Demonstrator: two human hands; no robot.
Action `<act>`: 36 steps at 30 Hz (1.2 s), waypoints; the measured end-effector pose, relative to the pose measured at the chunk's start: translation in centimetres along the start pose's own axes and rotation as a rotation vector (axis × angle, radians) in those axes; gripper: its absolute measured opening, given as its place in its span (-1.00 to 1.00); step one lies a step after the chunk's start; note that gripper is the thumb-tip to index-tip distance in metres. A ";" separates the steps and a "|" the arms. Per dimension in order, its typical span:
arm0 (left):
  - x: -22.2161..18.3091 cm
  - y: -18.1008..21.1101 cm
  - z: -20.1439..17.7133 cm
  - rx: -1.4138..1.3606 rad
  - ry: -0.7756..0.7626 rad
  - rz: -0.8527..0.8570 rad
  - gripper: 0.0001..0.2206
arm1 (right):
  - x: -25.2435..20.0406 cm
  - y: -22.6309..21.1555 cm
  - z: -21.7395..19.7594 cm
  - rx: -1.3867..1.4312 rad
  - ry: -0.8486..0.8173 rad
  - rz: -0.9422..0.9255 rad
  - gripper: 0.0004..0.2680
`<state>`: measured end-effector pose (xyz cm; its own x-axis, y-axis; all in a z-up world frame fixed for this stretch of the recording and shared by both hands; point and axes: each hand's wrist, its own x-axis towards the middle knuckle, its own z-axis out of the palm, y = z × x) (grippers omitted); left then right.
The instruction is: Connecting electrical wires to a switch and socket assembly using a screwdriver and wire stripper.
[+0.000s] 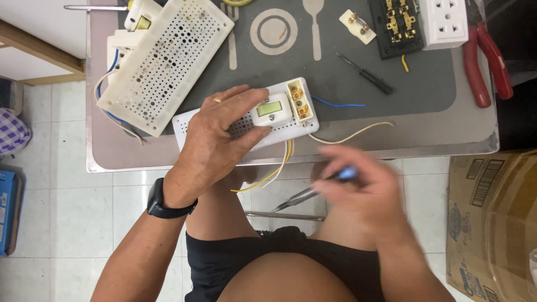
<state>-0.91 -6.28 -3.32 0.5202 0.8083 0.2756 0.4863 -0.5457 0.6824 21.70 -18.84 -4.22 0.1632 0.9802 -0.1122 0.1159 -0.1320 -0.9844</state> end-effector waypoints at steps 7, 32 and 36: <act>0.3 0.3 -0.2 -0.001 -0.005 -0.022 -0.59 | 1.2 -4.9 -1.0 0.103 0.400 -0.355 -0.69; 0.0 -0.6 0.2 -0.014 0.053 0.076 -0.60 | 5.3 -9.1 2.5 -0.548 0.207 -0.982 -0.78; 0.1 -0.5 0.3 0.003 0.058 0.085 -0.60 | 5.8 -11.1 1.2 -0.767 -0.094 -1.065 -0.69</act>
<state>-0.90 -5.93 -3.85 0.5180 0.7706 0.3713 0.4442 -0.6132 0.6532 20.16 -11.49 5.91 -0.4182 0.6576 0.6266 0.6725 0.6879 -0.2731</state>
